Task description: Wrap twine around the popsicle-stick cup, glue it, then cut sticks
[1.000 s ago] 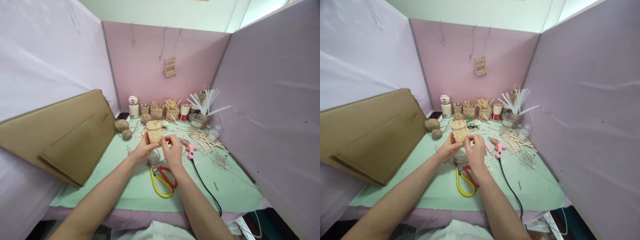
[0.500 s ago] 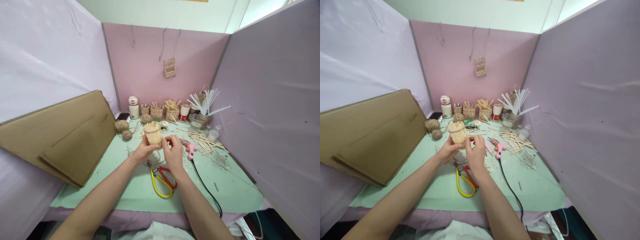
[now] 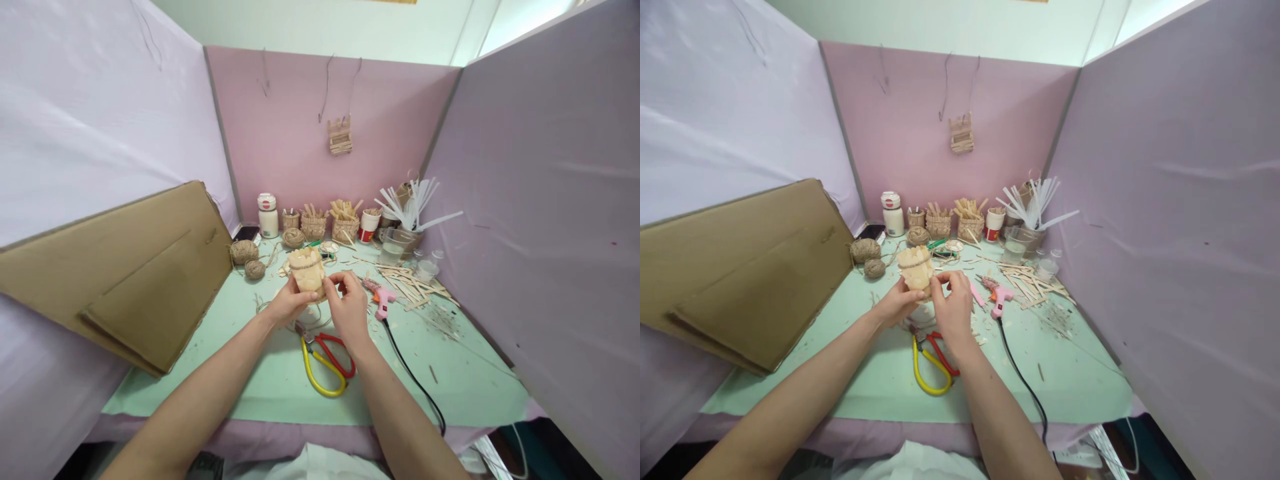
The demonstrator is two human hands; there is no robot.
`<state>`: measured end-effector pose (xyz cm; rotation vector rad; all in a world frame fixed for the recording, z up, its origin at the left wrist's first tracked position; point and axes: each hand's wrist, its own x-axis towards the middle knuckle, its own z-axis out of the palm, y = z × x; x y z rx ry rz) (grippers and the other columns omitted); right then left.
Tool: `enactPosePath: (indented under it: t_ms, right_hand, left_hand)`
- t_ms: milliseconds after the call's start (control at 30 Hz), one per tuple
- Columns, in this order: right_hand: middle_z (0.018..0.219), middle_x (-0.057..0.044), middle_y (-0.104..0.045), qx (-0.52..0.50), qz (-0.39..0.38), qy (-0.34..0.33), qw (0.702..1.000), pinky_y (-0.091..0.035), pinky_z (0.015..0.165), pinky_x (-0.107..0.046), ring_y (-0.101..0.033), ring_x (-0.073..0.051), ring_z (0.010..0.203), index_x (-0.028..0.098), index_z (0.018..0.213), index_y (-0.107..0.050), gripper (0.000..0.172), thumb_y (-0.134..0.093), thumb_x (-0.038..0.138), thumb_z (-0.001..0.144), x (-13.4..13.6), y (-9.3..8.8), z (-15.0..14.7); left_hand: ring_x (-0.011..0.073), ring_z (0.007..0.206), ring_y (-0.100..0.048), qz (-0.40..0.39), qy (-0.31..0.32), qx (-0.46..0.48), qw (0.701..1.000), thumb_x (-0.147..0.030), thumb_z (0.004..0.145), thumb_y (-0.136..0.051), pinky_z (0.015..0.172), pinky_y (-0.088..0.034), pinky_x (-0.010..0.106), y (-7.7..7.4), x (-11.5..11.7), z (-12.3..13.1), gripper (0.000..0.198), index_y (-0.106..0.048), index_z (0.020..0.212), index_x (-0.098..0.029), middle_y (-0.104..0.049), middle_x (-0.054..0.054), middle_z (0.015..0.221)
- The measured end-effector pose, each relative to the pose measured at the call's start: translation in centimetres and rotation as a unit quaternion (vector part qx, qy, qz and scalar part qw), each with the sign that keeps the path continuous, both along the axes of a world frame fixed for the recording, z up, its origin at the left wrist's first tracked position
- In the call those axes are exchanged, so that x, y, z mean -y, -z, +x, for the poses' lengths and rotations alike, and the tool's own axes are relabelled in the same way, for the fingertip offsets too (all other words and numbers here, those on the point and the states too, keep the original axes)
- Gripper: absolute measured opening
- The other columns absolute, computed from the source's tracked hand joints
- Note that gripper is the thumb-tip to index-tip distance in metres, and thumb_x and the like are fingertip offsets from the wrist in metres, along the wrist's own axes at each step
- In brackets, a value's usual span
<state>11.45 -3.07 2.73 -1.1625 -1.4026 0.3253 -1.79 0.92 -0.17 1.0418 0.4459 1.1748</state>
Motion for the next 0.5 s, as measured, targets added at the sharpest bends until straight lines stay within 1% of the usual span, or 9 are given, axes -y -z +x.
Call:
enactPosePath:
  t_ms: [100,233,333,400,500]
  right_hand:
    - [0.076,0.0,-0.058,-0.056,-0.036,-0.038,0.997,-0.04,0.065,-0.028,-0.051,-0.016,0.072,0.021,0.076,-0.057,0.01,-0.058,0.03,0.08,-0.5,0.3,0.4]
    - [0.075,0.001,-0.058,-0.154,-0.094,-0.11,0.977,-0.042,0.063,-0.028,-0.05,-0.015,0.069,0.021,0.082,-0.058,0.021,-0.066,0.038,0.073,-1.3,0.8,1.0]
    - [0.077,0.001,-0.057,-0.219,-0.131,-0.167,0.952,-0.043,0.064,-0.028,-0.051,-0.014,0.071,0.02,0.085,-0.058,0.029,-0.071,0.037,0.066,-1.7,0.9,1.5]
    - [0.078,0.001,-0.057,-0.251,-0.172,-0.211,0.929,-0.042,0.063,-0.027,-0.052,-0.014,0.071,0.019,0.086,-0.057,0.033,-0.074,0.036,0.062,-1.7,0.7,1.9]
    - [0.078,0.001,-0.058,-0.268,-0.228,-0.268,0.897,-0.041,0.059,-0.026,-0.054,-0.014,0.069,0.019,0.086,-0.056,0.038,-0.076,0.034,0.057,-1.6,0.3,2.5]
  left_hand:
    - [0.0282,0.113,-0.057,-0.007,0.014,0.009,1.0,-0.01,0.061,-0.076,0.103,-0.036,0.047,0.0,0.0,-0.1,0.054,-0.059,0.112,-0.018,-0.065,0.01,0.116]
    - [0.0284,0.114,-0.056,-0.018,0.048,0.015,0.999,-0.011,0.061,-0.075,0.104,-0.035,0.049,-0.1,0.1,-0.2,0.056,-0.058,0.114,-0.018,-0.064,0.01,0.118]
    - [0.0282,0.111,-0.058,-0.018,0.08,0.006,0.997,-0.012,0.062,-0.075,0.101,-0.037,0.049,-0.1,0.2,-0.4,0.056,-0.058,0.115,-0.018,-0.064,0.01,0.117]
    - [0.0282,0.11,-0.058,-0.014,0.096,-0.007,0.995,-0.013,0.062,-0.075,0.1,-0.038,0.049,0.0,0.2,-0.6,0.056,-0.059,0.115,-0.018,-0.065,0.011,0.115]
    - [0.0281,0.109,-0.059,-0.009,0.126,-0.036,0.991,-0.015,0.062,-0.076,0.099,-0.038,0.046,0.1,0.3,-0.8,0.057,-0.059,0.116,-0.018,-0.064,0.012,0.117]
